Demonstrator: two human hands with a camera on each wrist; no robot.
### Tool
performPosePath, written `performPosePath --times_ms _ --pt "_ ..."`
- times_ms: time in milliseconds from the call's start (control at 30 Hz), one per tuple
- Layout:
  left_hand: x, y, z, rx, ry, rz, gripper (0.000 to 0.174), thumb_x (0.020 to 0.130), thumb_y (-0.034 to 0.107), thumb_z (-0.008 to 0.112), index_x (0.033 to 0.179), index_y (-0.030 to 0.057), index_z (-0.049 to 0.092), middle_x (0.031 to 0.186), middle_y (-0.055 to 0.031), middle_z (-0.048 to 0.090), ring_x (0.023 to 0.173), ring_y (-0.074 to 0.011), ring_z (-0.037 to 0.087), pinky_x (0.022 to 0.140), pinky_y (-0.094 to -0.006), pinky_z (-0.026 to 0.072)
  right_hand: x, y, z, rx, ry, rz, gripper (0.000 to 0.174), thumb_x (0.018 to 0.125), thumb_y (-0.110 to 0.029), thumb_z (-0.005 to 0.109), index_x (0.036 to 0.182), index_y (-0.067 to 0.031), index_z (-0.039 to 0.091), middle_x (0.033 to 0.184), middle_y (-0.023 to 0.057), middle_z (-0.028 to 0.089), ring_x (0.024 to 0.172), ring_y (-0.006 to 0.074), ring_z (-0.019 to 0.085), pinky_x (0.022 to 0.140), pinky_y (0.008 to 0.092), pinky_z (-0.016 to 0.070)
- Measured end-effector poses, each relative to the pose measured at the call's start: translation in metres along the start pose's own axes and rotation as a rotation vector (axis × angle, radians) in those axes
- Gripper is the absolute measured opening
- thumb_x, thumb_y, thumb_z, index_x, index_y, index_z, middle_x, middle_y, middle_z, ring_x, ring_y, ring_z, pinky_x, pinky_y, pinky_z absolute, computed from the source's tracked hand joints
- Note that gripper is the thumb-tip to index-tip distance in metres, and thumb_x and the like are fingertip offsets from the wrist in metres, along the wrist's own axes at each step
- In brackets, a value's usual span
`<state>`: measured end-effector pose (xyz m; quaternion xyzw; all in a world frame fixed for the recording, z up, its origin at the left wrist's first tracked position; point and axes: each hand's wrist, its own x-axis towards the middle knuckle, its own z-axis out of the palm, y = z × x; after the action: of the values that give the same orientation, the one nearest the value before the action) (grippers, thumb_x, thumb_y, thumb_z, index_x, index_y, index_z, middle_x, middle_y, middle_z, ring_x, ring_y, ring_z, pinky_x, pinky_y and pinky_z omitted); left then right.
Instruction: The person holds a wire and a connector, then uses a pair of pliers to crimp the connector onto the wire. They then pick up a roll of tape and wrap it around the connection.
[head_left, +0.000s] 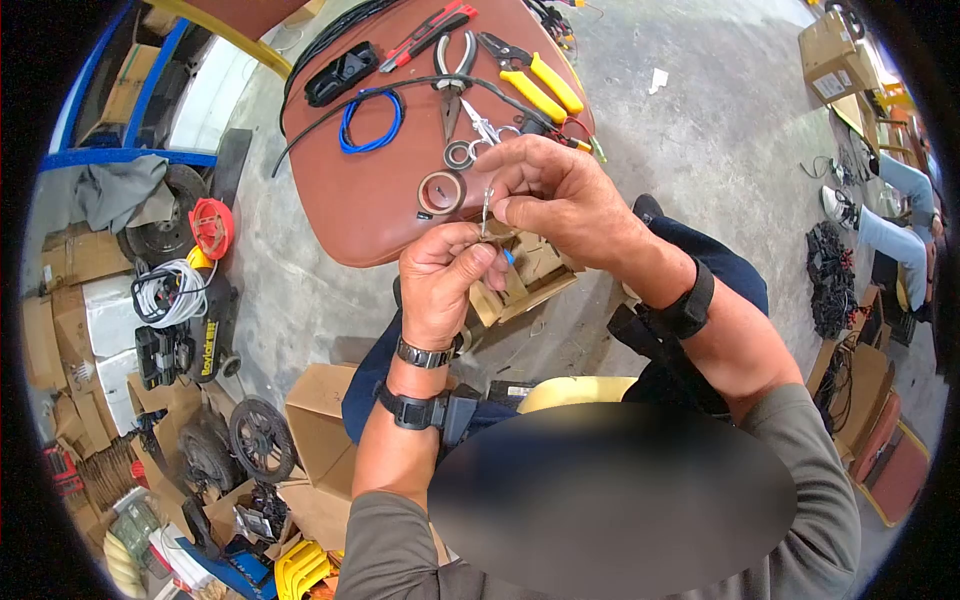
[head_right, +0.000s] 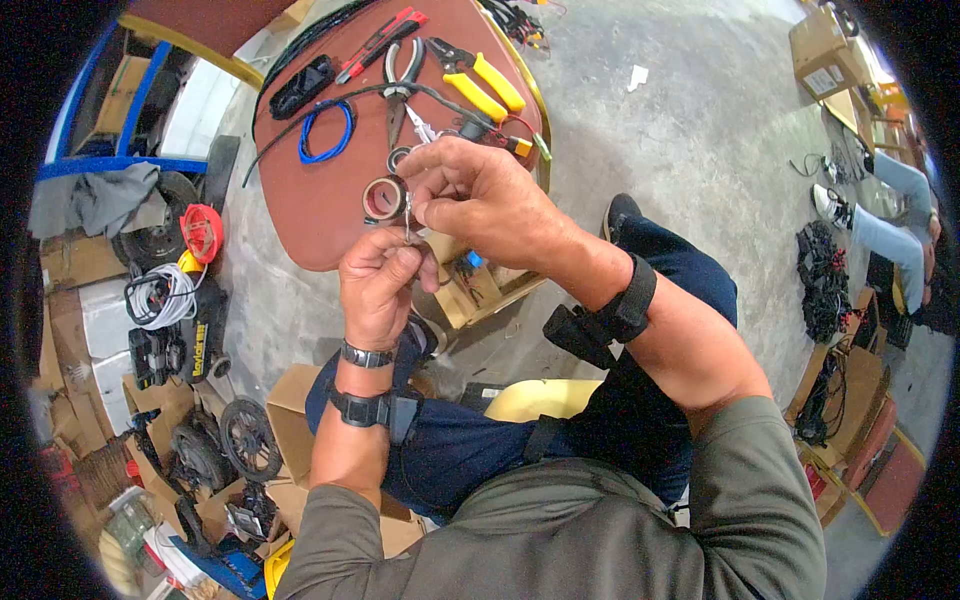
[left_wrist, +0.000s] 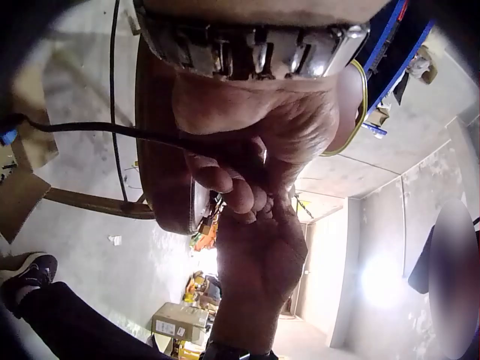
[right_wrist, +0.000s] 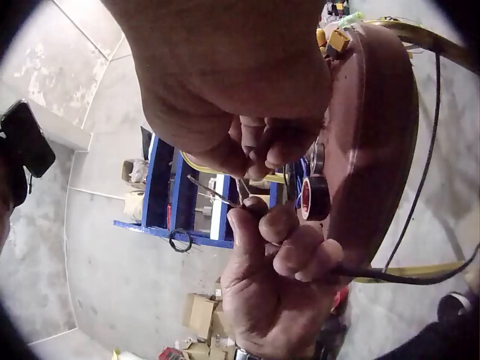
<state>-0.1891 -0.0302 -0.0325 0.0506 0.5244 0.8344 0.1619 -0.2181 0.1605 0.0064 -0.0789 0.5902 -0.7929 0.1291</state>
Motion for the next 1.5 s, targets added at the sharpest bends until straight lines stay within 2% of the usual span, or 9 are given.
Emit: performPosePath --times_ms 467,767,1067,1167,1267,1500 --pt "-0.002 0.003 -0.003 0.101 0.001 -0.107 0.014 0.086 0.005 0.07 0.097 -0.0012 0.065 0.076 -0.0093 0.069 0.06 -0.0122 0.062 0.056 -0.0237 0.0505 0.001 -0.002 -0.007 -0.062 -0.059 0.03 0.036 0.081 0.009 0.058 0.115 -0.0019 0.063 0.085 -0.0022 0.063 0.078 0.0029 0.056 0.074 0.021 0.0467" --pt "0.0 0.004 -0.005 0.199 0.0 -0.074 0.013 0.085 0.004 0.071 0.096 -0.0014 0.065 0.077 -0.0087 0.069 0.061 -0.0112 0.061 0.057 -0.0237 0.0504 0.004 -0.003 -0.01 -0.116 -0.062 0.079 0.038 0.078 0.008 0.057 0.114 -0.0012 0.064 0.082 -0.0017 0.063 0.073 0.0028 0.055 0.069 0.0204 0.0452" --pt "0.003 0.008 -0.003 0.184 0.036 -0.058 0.012 0.087 0.005 0.069 0.096 -0.0027 0.066 0.078 -0.0102 0.069 0.063 -0.0129 0.062 0.059 -0.0251 0.0526 0.007 -0.003 -0.009 -0.011 -0.055 0.107 0.038 0.079 0.007 0.057 0.115 -0.0018 0.064 0.085 -0.0021 0.064 0.076 0.0034 0.057 0.07 0.021 0.0464" --pt "0.004 0.008 -0.003 0.19 0.025 -0.061 0.013 0.088 0.005 0.068 0.097 -0.0029 0.067 0.078 -0.0113 0.07 0.063 -0.0136 0.063 0.059 -0.0254 0.0533 0.009 0.006 -0.011 0.075 -0.114 0.128 0.034 0.08 0.006 0.054 0.112 -0.0012 0.062 0.088 0.0032 0.065 0.081 0.0087 0.06 0.072 0.0246 0.0493" --pt "0.006 0.007 -0.003 0.208 0.009 -0.039 0.015 0.089 0.011 0.068 0.094 -0.0028 0.065 0.077 -0.0126 0.068 0.061 -0.0156 0.063 0.057 -0.0267 0.0514 0.011 0.01 -0.01 0.075 -0.135 0.121 0.036 0.078 0.006 0.053 0.112 -0.0006 0.062 0.086 0.0028 0.064 0.08 0.0087 0.06 0.072 0.0242 0.049" --pt "0.008 0.009 -0.002 0.19 0.014 -0.059 0.017 0.089 0.012 0.069 0.094 -0.0036 0.066 0.077 -0.0134 0.068 0.062 -0.017 0.063 0.057 -0.0279 0.052 0.014 0.007 -0.011 0.034 -0.124 0.143 0.037 0.077 0.005 0.054 0.112 -0.0002 0.062 0.085 0.0024 0.063 0.077 0.0084 0.059 0.071 0.0241 0.0489"
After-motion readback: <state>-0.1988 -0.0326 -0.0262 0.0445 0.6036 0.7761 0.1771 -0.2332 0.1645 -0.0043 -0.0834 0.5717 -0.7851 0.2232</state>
